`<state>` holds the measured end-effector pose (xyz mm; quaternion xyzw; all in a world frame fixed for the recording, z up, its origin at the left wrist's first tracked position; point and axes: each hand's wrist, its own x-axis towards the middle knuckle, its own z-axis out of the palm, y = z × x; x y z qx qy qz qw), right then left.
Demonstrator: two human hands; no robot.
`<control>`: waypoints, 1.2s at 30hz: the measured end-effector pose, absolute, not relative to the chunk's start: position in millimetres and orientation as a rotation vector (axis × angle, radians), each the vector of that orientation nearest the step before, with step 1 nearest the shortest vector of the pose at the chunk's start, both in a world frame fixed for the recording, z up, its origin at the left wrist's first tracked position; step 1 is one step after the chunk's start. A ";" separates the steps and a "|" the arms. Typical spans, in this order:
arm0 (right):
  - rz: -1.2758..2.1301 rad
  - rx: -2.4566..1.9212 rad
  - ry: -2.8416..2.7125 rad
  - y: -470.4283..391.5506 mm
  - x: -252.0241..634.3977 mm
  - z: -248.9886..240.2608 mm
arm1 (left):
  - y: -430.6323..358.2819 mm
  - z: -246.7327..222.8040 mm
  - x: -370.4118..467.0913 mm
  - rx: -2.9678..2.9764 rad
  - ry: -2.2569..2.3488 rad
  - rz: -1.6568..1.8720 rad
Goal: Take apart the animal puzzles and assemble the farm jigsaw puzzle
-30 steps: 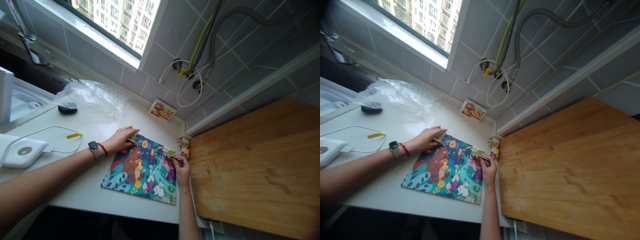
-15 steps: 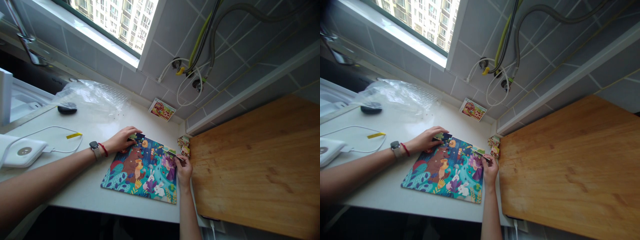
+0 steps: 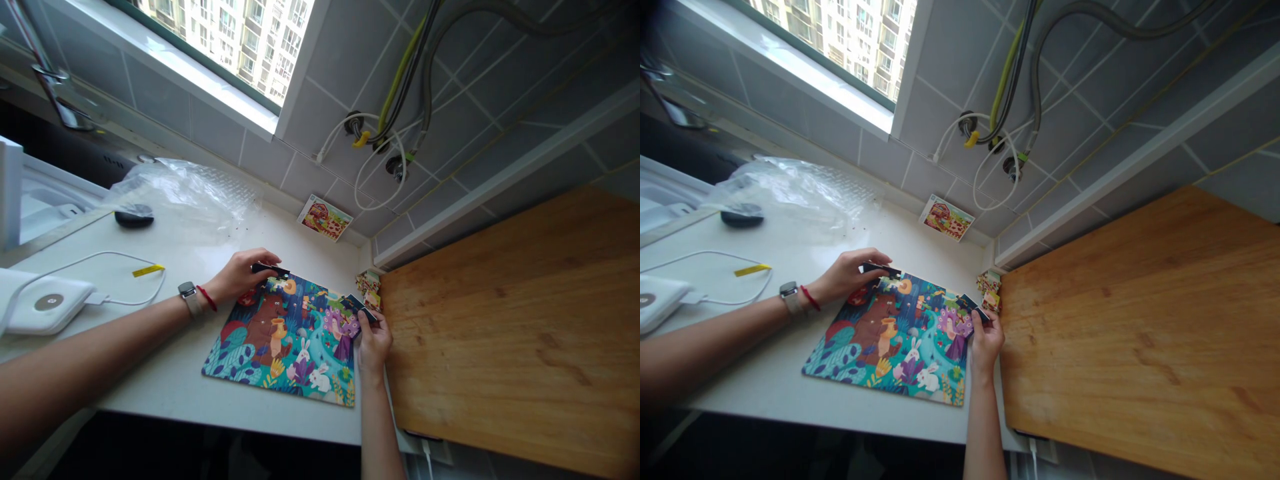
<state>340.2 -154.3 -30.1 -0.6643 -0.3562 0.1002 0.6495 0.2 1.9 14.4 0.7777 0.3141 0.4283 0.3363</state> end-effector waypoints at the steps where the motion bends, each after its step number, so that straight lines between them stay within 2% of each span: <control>1: 0.228 -1.506 -0.810 -153.8 340.0 -30.6 | 2.1 14.9 -0.1 2.003 0.850 1.130; 10: 0.302 -1.490 -0.925 -139.1 320.8 -7.9 | 8.7 11.1 0.6 1.786 0.932 1.095; 18: 0.720 -1.380 -1.082 -104.5 235.4 24.5 | 10.5 9.2 2.6 1.651 0.904 0.987; 25: 0.748 -1.364 -1.124 -73.5 202.8 8.2 | 9.2 7.0 5.6 1.653 0.864 0.976; 36: 0.801 -1.388 -1.157 -75.8 197.2 -10.7 | 5.5 14.8 2.9 1.816 0.867 0.867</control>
